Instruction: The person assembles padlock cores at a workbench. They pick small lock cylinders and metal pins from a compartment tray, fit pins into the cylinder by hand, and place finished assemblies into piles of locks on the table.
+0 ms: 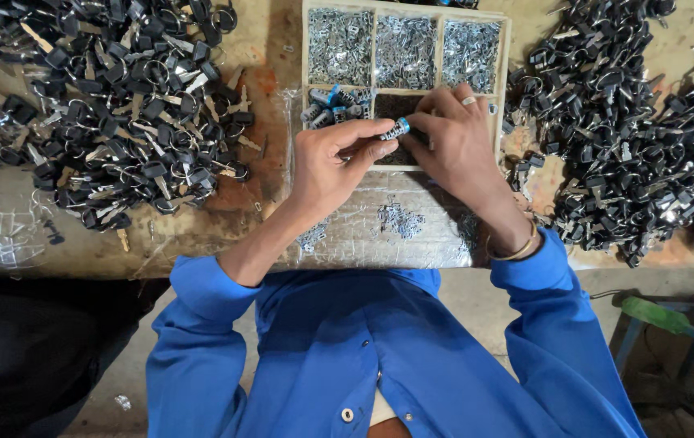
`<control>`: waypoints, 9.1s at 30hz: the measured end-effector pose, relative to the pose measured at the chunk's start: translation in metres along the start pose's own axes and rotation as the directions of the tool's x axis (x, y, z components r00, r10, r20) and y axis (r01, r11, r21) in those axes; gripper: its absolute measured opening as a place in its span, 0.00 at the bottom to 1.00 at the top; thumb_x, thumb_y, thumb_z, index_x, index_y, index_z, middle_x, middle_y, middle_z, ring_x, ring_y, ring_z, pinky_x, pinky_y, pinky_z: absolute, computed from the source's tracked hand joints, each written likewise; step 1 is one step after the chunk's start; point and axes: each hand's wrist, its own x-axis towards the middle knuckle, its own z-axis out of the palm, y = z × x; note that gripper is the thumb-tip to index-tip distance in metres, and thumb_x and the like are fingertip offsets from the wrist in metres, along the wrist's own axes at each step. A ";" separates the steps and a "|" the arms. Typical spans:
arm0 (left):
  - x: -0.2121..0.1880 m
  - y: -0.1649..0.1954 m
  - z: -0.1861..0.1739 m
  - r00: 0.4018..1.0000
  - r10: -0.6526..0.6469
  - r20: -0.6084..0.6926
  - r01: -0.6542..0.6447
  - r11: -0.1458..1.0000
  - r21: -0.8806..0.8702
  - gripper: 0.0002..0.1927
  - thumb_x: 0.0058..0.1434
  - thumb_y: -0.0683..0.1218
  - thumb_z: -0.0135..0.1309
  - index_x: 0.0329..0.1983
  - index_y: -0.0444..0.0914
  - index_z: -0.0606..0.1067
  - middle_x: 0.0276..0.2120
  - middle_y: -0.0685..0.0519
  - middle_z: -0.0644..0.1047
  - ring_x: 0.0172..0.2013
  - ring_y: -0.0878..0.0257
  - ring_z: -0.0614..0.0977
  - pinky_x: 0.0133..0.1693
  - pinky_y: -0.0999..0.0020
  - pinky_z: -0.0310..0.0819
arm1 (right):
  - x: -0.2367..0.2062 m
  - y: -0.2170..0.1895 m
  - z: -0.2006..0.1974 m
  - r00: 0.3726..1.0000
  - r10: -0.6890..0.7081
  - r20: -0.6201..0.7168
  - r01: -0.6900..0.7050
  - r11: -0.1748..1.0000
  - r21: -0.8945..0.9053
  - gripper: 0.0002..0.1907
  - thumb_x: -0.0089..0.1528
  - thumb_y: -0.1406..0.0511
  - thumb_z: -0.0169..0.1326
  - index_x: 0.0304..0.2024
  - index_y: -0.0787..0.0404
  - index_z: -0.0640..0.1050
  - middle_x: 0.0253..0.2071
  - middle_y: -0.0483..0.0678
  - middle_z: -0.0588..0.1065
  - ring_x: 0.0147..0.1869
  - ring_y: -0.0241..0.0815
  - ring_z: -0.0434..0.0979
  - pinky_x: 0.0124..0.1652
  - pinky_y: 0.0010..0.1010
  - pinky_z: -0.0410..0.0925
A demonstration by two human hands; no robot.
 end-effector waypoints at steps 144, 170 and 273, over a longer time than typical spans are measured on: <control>-0.005 -0.013 0.004 0.997 0.082 -0.007 -0.082 0.996 0.033 0.07 0.62 0.34 0.65 0.43 0.30 0.80 0.44 0.44 0.84 0.45 0.61 0.88 0.46 0.70 0.87 | -0.005 -0.015 -0.017 0.998 0.012 -0.064 0.018 0.894 0.449 0.07 0.68 0.74 0.61 0.48 0.67 0.80 0.51 0.53 0.79 0.54 0.49 0.82 0.51 0.34 0.75; -0.003 -0.010 0.002 0.996 0.082 0.016 -0.083 0.996 0.029 0.07 0.62 0.33 0.64 0.43 0.31 0.81 0.44 0.44 0.84 0.47 0.60 0.88 0.46 0.70 0.87 | -0.010 0.002 -0.007 0.993 0.114 0.019 -0.097 0.740 0.665 0.10 0.66 0.76 0.62 0.50 0.63 0.83 0.51 0.50 0.79 0.54 0.42 0.81 0.51 0.31 0.75; -0.216 -0.015 0.004 0.955 -0.095 -0.280 0.129 0.986 0.106 0.13 0.60 0.37 0.67 0.48 0.34 0.81 0.44 0.49 0.84 0.37 0.67 0.86 0.32 0.76 0.77 | -0.151 -0.128 0.048 0.992 0.123 0.006 -0.112 0.878 0.466 0.14 0.60 0.73 0.63 0.48 0.57 0.83 0.44 0.44 0.78 0.49 0.42 0.75 0.52 0.34 0.60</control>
